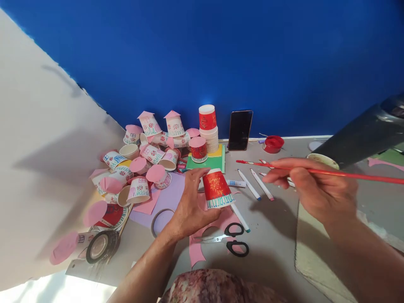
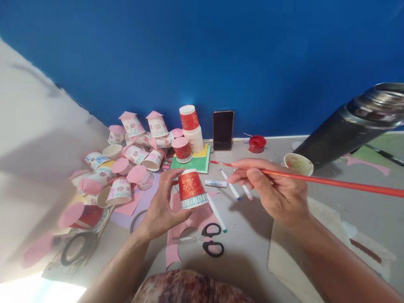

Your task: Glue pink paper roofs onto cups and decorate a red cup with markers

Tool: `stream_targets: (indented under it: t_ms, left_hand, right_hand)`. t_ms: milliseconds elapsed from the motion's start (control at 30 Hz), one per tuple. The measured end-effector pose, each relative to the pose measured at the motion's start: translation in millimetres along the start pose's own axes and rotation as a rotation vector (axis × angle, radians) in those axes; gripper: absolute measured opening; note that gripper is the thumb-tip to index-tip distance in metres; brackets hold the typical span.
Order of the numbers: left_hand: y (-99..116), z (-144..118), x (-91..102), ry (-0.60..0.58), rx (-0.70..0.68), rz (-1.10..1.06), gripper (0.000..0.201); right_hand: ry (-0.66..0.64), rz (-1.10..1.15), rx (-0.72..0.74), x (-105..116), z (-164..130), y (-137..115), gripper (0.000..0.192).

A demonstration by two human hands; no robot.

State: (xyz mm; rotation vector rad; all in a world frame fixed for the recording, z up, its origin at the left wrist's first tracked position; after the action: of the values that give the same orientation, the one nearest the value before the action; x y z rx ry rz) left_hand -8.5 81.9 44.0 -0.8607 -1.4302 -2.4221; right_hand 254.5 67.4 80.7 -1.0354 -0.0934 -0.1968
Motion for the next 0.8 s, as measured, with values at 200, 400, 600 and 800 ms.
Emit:
stream_targets:
  t_ms: [200, 400, 600, 800]
  left_hand:
    - [0.8, -1.8, -1.6, 0.014, -0.012, 0.039, 0.089]
    - [3.1, -3.4, -2.4, -0.01, -0.014, 0.013, 0.088]
    - [6.2, -4.5, -2.5, -0.006, -0.031, 0.013, 0.088]
    - [8.7, -3.9, -4.0, -0.016, -0.045, 0.008, 0.087]
  right_hand:
    - [0.017, 0.096, -0.002, -0.5, -4.7, -8.5, 0.021]
    - [-0.114, 0.078, -0.012, -12.3, -10.2, -10.6, 0.022]
    - [-0.208, 0.103, 0.031, -21.9, -7.2, -15.0, 0.024]
    - [-0.315, 0.072, 0.056, -29.3, -6.8, -14.4, 0.025]
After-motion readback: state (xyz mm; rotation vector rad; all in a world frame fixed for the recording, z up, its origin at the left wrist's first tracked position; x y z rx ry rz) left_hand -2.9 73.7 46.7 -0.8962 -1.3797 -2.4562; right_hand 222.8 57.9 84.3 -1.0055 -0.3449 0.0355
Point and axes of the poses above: each hand's wrist, its own z-axis towards the middle knuckle, its own x-axis out of the back of the hand, y = z × x, the point moved 6 cm from there along z, towards the middle knuckle, and after that the axes turned 2 degrees about -x, right-handed, at the moved point
